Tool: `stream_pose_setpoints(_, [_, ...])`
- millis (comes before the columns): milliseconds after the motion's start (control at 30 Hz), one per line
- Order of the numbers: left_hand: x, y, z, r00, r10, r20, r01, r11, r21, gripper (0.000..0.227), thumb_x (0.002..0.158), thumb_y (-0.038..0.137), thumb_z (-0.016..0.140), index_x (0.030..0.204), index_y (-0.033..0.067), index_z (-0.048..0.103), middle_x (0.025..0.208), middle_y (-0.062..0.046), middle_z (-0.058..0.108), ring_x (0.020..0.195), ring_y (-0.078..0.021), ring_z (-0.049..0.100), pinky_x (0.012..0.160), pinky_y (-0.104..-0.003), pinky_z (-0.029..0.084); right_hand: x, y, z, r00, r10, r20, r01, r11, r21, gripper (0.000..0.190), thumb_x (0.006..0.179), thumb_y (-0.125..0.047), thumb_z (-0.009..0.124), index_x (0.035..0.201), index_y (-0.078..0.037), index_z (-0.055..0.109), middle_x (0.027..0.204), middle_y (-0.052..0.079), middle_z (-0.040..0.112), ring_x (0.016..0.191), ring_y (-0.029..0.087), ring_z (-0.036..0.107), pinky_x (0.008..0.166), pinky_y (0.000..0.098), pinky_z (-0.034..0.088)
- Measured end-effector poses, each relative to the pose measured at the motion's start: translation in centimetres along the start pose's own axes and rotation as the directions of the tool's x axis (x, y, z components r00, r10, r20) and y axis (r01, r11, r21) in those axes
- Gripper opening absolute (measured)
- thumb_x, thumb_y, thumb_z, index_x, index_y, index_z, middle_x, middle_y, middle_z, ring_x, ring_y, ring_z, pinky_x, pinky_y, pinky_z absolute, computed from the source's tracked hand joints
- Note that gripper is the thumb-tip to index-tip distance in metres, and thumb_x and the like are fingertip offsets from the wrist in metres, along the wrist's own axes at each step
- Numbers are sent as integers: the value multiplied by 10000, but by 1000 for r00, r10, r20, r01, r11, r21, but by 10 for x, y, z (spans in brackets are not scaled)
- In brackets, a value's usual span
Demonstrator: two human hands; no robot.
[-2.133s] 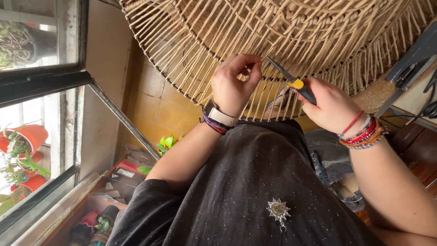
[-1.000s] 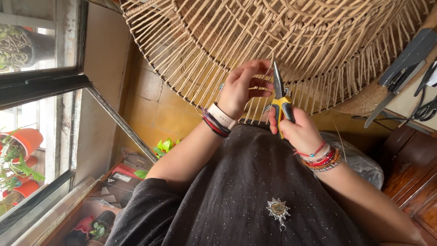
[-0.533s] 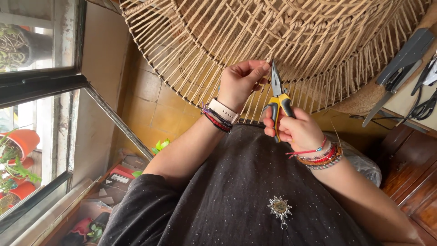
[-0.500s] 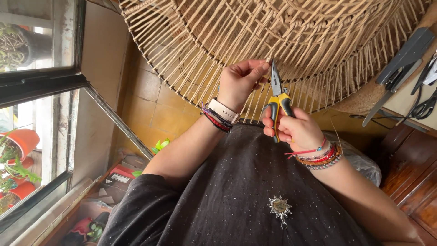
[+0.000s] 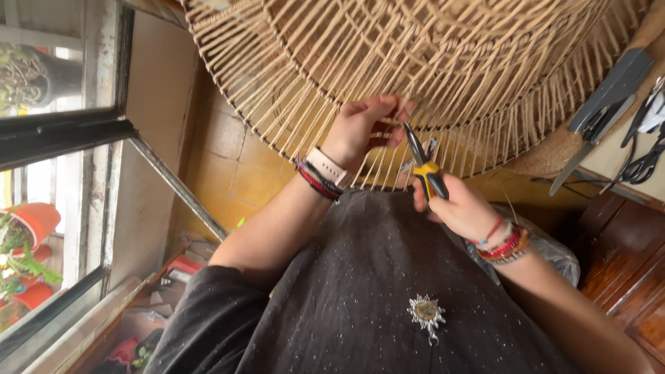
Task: Weaving and securing wicker strands to a frame using a stapler and wire cutters
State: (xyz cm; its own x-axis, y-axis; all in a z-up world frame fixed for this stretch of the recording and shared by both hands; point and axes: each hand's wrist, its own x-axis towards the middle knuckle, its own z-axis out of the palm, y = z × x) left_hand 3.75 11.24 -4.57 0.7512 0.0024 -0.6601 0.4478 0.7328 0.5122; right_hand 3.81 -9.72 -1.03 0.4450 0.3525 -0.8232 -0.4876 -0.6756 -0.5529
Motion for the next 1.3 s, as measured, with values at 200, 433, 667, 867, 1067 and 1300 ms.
stream_pose_setpoints(200, [18, -18, -14, 993, 119, -2, -119, 989, 90, 259, 941, 150, 690, 1087, -62, 716, 842, -185, 708, 499, -149, 659, 431, -240, 576, -7, 18, -32, 987, -155, -45, 139, 958, -252, 511, 867, 119, 554, 1376, 94, 513, 1280, 315, 631, 1277, 441, 588, 990, 552, 553])
stream_pose_setpoints(433, [15, -15, -16, 916, 386, 107, -393, 811, 433, 207, 855, 103, 822, 1050, 60, 769, 826, -83, 747, 530, -124, 704, 479, -220, 601, -2, 22, -38, 987, -147, -57, 131, 966, -220, 484, 845, 124, 527, 1327, 85, 539, 1270, 330, 643, 1215, 414, 641, 987, 511, 576])
stream_pose_setpoints(667, [18, -20, -16, 918, 377, 126, -390, 791, 472, 226, 882, 172, 796, 1074, 62, 750, 836, -61, 718, 601, -123, 713, 573, -242, 616, 4, 34, -40, 987, -155, -38, 136, 939, -317, 546, 856, 45, 543, 1398, -19, 528, 1264, 247, 672, 1059, 313, 729, 968, 476, 582])
stream_pose_setpoints(867, [25, -29, -9, 828, 556, 75, -416, 519, 747, 199, 874, 364, 806, 858, 169, 768, 659, 29, 700, 476, -96, 667, 497, -217, 530, 3, 40, -42, 979, -181, -97, 137, 927, -349, 497, 868, -67, 635, 1360, -45, 574, 1206, 214, 689, 1090, 356, 705, 985, 493, 547])
stream_pose_setpoints(1067, [12, -13, -6, 874, 482, 65, -421, 682, 598, 149, 942, 252, 742, 869, 122, 745, 673, 1, 705, 530, -89, 681, 549, -206, 550, 51, 61, -42, 928, -365, -82, 335, 908, -251, 430, 875, -48, 677, 1299, -58, 606, 1147, 194, 708, 1131, 330, 682, 996, 502, 519])
stream_pose_setpoints(1300, [7, -7, -11, 845, 518, 134, -472, 602, 644, 105, 982, 217, 675, 932, 138, 723, 725, -11, 685, 547, -99, 636, 570, -231, 531, 60, 25, -39, 914, -393, 100, 385, 919, 90, 370, 801, 157, 429, 1091, 3, 600, 1015, 150, 590, 1118, 288, 646, 1018, 528, 534])
